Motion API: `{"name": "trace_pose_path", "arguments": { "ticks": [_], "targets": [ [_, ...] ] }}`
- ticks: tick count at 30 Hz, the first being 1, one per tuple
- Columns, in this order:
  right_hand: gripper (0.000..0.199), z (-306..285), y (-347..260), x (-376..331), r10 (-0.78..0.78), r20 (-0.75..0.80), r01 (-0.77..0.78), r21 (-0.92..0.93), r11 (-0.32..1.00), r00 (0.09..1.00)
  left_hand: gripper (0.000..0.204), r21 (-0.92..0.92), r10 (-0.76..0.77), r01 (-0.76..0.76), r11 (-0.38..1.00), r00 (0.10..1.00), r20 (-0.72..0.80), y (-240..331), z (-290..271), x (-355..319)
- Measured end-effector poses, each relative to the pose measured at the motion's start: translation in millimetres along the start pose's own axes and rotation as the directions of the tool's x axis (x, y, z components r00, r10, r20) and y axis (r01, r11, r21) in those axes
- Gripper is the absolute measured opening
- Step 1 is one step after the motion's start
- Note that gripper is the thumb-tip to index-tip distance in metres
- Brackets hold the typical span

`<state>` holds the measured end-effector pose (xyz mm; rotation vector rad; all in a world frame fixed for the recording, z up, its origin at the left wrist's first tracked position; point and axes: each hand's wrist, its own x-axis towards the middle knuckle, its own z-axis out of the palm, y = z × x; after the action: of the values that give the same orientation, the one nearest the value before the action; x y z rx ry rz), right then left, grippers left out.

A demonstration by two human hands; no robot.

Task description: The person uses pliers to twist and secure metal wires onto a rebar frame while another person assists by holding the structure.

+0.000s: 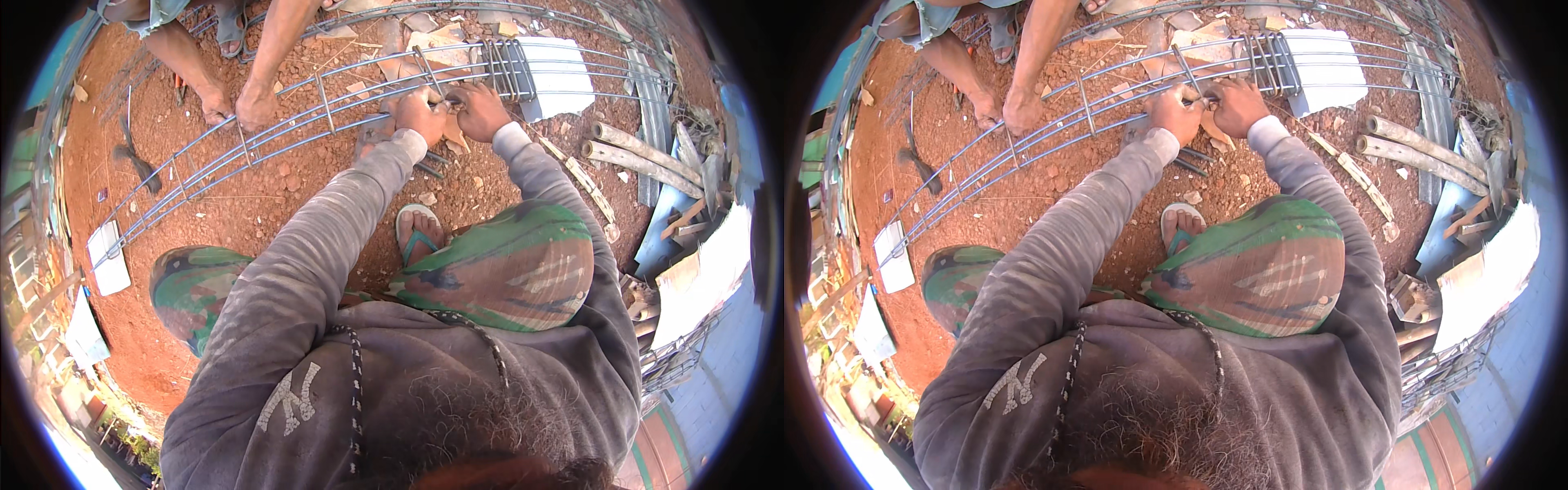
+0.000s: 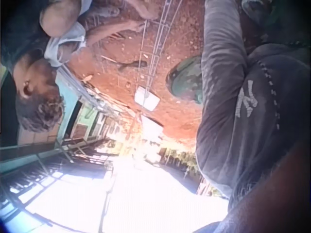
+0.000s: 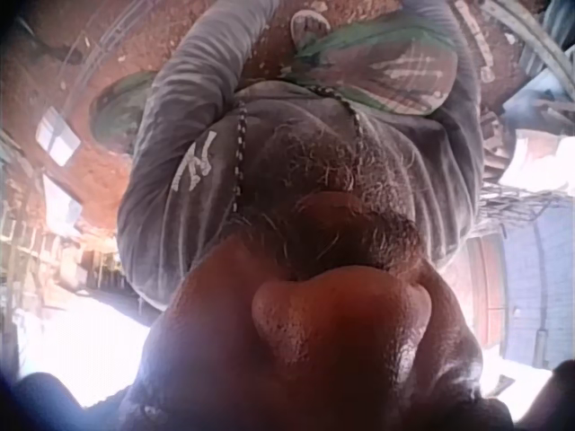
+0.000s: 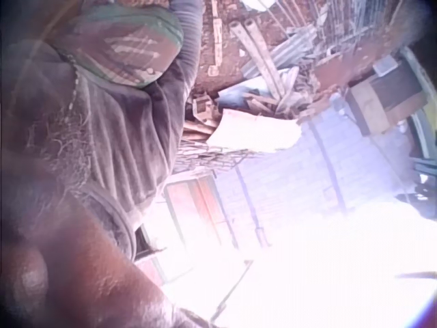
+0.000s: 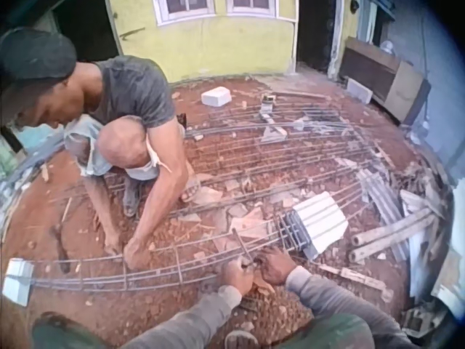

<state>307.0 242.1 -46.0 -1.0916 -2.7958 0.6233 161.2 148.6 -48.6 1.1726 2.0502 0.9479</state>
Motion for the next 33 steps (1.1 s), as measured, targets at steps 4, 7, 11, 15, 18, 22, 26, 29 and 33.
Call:
{"name": "trace_pose_path", "arguments": {
  "ticks": [4,7,11,15,18,22,26,29,33],
  "targets": [
    [0.042,-14,-11,17,0.185,0.219,-0.182,-0.035,0.983,0.958,0.024,0.108,0.032,-0.031,0.994,0.999,-0.009,4,-2,-1],
    [0.042,-3,-28,-3,0.177,-0.068,-0.178,0.003,0.984,0.982,0.024,0.098,0.021,-0.021,0.995,1.0,0.0,-3,-4,3],
    [0.041,29,-25,-58,0.142,-0.392,-0.136,0.043,0.99,0.909,0.018,0.096,0.016,-0.021,0.995,0.998,0.057,6,-1,-2],
    [0.044,40,-21,-61,-0.038,-0.468,-0.075,-0.221,0.972,0.883,0.017,0.038,0.055,-0.056,0.998,0.998,0.023,-11,4,5],
    [0.037,31,-22,-59,0.026,-0.362,-0.11,-0.215,0.97,0.932,0.016,0.005,0.057,-0.057,0.998,0.998,0.027,-16,8,5],
    [0.022,11,-26,-52,-0.051,-0.282,-0.011,-0.213,0.977,0.958,0.014,0.017,0.118,-0.118,0.993,0.993,0.005,-15,5,1],
    [0.017,13,-34,-57,-0.036,-0.301,0.002,-0.112,0.994,0.953,0.012,0.06,0.222,-0.219,0.974,0.974,-0.042,-9,1,-7],
    [0.017,14,-37,-57,-0.004,-0.317,-0.012,-0.046,0.999,0.948,0.013,0.061,0.281,-0.277,0.959,0.957,-0.075,-10,-2,-9],
    [0.017,7,-23,-53,-0.196,-0.31,0.178,-0.087,0.98,0.93,0.014,0.01,0.333,-0.333,0.943,0.943,-0.03,-17,-6,-7]
  ]
}}
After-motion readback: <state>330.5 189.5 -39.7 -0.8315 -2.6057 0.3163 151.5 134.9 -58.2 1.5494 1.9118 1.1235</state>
